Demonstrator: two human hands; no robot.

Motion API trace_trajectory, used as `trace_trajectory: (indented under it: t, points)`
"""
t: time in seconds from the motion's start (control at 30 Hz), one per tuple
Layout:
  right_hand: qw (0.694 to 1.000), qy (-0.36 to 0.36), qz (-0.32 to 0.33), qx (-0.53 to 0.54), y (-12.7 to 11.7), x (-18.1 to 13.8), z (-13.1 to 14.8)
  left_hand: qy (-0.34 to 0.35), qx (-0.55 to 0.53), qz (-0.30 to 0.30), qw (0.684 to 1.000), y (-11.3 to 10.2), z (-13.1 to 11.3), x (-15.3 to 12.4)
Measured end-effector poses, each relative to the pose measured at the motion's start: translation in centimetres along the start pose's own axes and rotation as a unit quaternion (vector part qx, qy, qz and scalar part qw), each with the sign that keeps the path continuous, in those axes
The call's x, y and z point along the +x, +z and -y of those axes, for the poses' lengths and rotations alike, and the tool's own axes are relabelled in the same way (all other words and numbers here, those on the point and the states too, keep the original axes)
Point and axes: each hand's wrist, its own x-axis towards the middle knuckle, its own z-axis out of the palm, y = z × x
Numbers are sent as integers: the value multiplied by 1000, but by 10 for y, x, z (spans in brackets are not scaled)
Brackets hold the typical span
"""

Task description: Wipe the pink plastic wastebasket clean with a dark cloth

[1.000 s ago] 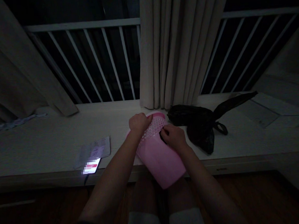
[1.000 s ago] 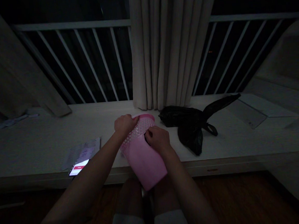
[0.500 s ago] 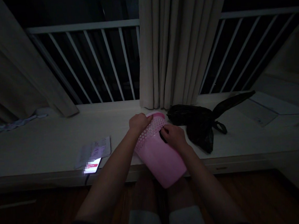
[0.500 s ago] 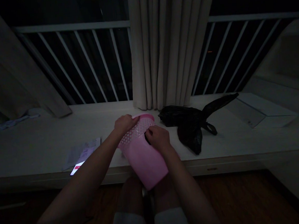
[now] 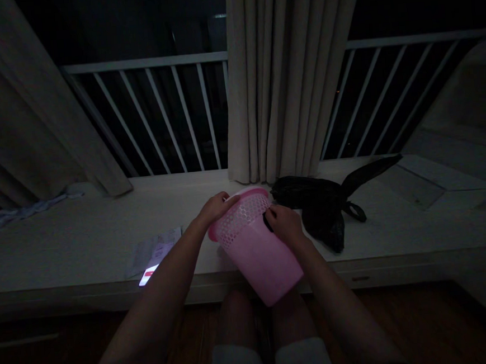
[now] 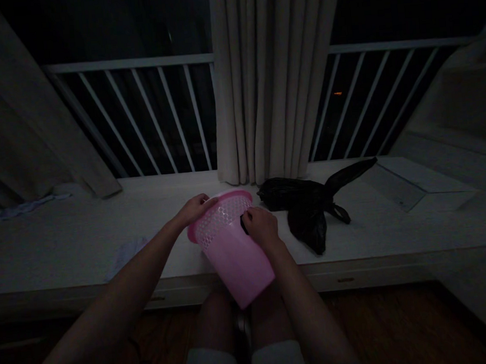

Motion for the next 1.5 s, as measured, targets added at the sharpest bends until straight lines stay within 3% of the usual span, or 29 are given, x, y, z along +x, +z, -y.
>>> trace_trajectory:
  t: [0.13, 0.27, 0.47, 0.67, 0.8, 0.97, 1.13, 1.37, 1.5]
  points:
    - [998, 16, 53, 7, -9, 1, 2, -46, -2, -22, 999, 12, -2, -6]
    - [991, 48, 121, 14, -20, 5, 6, -75, 25, -8, 997, 14, -7, -8]
    - [987, 93, 133, 18, -18, 9, 12, -81, 92, -2, 992, 5, -18, -5]
    - [987, 141, 66, 45, 1, 2, 5, -86, 161, 0, 983, 2, -35, -2]
    - [990, 125, 31, 63, 7, 2, -2, -93, 170, -14, 981, 7, -38, -2]
    - [992, 101, 35, 71, 9, 5, -8, -91, 188, -53, 976, 14, -40, -2]
    - [995, 59, 15, 80, 8, 3, -8, -91, 197, -66, 974, 17, -45, -1]
    - [996, -52, -17, 69, 8, -1, -1, -96, 185, -65, 976, 17, -45, 0]
    - [996, 10, -19, 83, 10, 0, 0, -90, 185, -65, 976, 17, -44, -1]
